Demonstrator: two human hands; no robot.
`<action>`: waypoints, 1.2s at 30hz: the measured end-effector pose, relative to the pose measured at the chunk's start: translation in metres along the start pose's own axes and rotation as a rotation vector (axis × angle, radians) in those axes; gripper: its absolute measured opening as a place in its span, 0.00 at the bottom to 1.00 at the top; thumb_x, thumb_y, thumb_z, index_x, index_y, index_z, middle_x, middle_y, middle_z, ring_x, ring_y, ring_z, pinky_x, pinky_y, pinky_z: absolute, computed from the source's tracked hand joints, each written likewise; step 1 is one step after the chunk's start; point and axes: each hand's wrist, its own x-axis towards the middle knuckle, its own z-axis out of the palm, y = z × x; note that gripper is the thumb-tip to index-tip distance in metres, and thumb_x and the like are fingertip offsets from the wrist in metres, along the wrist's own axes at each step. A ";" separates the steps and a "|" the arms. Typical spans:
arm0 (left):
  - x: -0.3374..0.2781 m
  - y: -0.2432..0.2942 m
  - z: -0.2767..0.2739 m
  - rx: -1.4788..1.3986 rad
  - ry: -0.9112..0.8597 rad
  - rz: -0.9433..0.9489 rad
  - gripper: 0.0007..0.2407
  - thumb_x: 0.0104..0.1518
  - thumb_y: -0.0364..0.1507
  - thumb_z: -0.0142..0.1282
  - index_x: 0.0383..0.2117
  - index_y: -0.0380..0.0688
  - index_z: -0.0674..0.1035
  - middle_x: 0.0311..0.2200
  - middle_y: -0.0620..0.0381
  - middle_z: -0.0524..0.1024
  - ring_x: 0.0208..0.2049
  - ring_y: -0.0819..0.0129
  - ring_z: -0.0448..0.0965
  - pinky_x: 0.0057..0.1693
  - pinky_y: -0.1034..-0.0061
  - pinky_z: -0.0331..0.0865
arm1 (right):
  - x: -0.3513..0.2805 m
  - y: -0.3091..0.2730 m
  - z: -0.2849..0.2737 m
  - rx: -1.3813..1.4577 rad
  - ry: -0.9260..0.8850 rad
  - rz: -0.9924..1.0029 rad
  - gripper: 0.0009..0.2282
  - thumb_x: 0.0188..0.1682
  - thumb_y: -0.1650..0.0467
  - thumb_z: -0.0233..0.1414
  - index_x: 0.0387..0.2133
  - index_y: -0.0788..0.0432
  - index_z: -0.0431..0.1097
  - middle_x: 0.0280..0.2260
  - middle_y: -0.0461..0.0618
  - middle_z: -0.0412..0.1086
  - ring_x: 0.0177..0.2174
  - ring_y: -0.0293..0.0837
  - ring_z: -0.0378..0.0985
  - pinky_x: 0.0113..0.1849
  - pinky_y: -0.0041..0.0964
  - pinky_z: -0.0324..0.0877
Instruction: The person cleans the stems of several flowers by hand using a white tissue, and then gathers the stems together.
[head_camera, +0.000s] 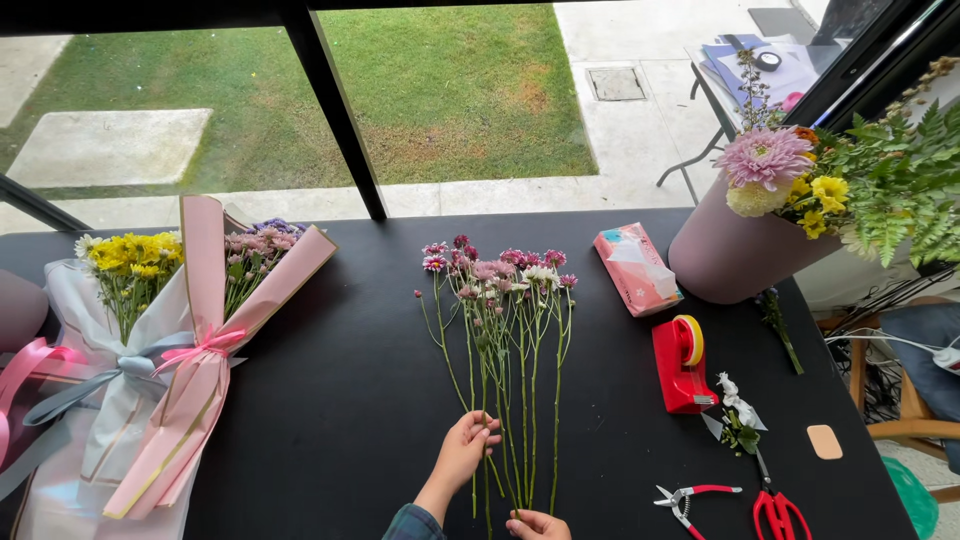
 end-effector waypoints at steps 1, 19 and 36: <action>-0.001 -0.003 0.000 0.000 0.001 0.000 0.07 0.67 0.24 0.44 0.44 0.50 0.76 0.54 0.53 0.83 0.48 0.67 0.88 0.48 0.79 0.77 | -0.002 -0.002 0.002 0.000 -0.001 0.000 0.14 0.43 0.84 0.65 0.44 0.80 0.81 0.34 0.73 0.85 0.34 0.54 0.87 0.45 0.38 0.79; -0.037 -0.022 -0.001 0.082 -0.036 -0.036 0.08 0.67 0.27 0.43 0.46 0.53 0.76 0.56 0.60 0.83 0.50 0.68 0.88 0.52 0.76 0.76 | -0.008 -0.038 0.018 -0.008 0.030 -0.218 0.14 0.43 0.83 0.64 0.43 0.78 0.81 0.34 0.71 0.84 0.33 0.54 0.86 0.43 0.40 0.82; -0.053 -0.046 -0.005 0.104 -0.029 -0.004 0.08 0.67 0.26 0.42 0.46 0.53 0.75 0.52 0.60 0.85 0.46 0.72 0.89 0.47 0.82 0.75 | -0.031 -0.066 0.029 -0.067 0.016 -0.294 0.14 0.44 0.81 0.63 0.44 0.76 0.81 0.36 0.68 0.84 0.36 0.51 0.86 0.44 0.39 0.82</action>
